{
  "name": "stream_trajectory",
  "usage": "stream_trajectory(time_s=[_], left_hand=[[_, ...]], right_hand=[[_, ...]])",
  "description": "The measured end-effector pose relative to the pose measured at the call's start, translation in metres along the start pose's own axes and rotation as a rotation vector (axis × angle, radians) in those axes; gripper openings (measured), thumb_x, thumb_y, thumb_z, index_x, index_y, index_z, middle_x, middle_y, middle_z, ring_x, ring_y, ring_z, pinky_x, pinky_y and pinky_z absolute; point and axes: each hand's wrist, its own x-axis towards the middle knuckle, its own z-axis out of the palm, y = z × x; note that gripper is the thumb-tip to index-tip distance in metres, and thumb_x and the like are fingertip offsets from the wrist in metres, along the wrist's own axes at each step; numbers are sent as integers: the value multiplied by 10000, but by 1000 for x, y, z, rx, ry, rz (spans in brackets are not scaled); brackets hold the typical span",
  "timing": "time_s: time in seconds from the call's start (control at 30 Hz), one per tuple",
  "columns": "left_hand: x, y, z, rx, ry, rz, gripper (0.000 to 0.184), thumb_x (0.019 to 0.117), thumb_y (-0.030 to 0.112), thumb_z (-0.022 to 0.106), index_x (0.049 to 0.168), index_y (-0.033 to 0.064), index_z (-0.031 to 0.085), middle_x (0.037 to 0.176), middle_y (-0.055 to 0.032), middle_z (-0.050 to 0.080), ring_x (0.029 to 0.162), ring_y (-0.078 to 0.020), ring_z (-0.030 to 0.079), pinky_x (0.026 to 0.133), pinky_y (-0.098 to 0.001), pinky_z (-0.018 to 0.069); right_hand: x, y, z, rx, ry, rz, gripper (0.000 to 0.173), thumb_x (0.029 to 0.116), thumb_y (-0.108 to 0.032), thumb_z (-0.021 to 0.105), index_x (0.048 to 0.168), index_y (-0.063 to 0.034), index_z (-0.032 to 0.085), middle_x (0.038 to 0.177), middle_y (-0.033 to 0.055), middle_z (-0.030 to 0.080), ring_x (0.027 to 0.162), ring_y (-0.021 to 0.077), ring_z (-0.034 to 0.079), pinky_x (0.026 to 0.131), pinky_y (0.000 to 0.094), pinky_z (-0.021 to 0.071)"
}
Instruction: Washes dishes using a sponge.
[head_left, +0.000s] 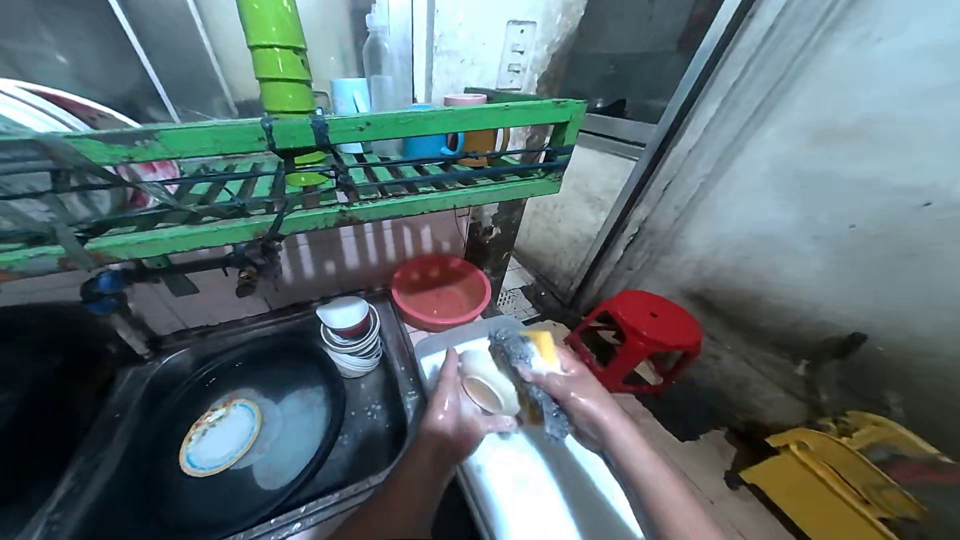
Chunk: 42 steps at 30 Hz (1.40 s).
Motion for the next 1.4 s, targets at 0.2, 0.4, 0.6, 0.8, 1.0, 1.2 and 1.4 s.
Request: stream_trajectory(time_s=[0.2,0.4,0.6,0.8,1.0,1.2,1.4], left_hand=[[12,10,-5,-42,179,130,412,1080,395,389,1346,100,495,1141,-182,637,1003,-338,654,774,-563,556],[5,-1,7,61,27,261,471,1100,222,318,1549,94,376,1393,-178,559,1199,-287,598,960,-477,527],[-1,19,4,-75,69,271,321,1073,222,347,1144,24,590,930,-152,683,836,-246,695,724,-419,595],[0,7,16,-60,58,174,339,1080,269,338,1106,34,581,895,-142,677,816,-240,691,713,-416,591],[0,23,-1,-6,73,178,326,1068,238,370,1116,22,610,919,-157,689,837,-255,697,736,-427,592],[3,29,-3,-42,49,174,325,1065,273,349,1038,55,588,819,-113,671,732,-212,686,642,-385,589],[3,23,-5,10,25,159,345,1075,249,331,1054,35,600,861,-126,682,790,-222,691,711,-398,591]], right_hand=[[-12,41,12,-261,-56,-207,611,866,-172,761,1423,-22,560,1280,142,683,1170,207,662,1038,410,519],[4,30,12,-469,-72,-82,495,948,-151,694,1409,-16,572,1276,215,669,1199,333,643,1068,524,477],[-12,69,17,-699,-24,-767,453,858,-34,694,1310,-63,689,1291,182,686,1202,377,659,993,562,548],[2,53,28,-760,77,-832,369,853,-56,699,1220,-56,738,1202,188,716,1185,392,653,993,550,541],[8,58,9,-870,-20,-809,430,837,31,682,1243,-100,732,1237,175,704,1184,398,650,954,584,550],[-1,51,35,-791,-55,-973,354,843,-23,693,1174,-132,758,1193,87,738,1172,325,672,962,514,565],[14,38,30,-864,-43,-880,397,861,-36,703,1248,-117,734,1243,150,711,1204,382,642,979,572,536]])
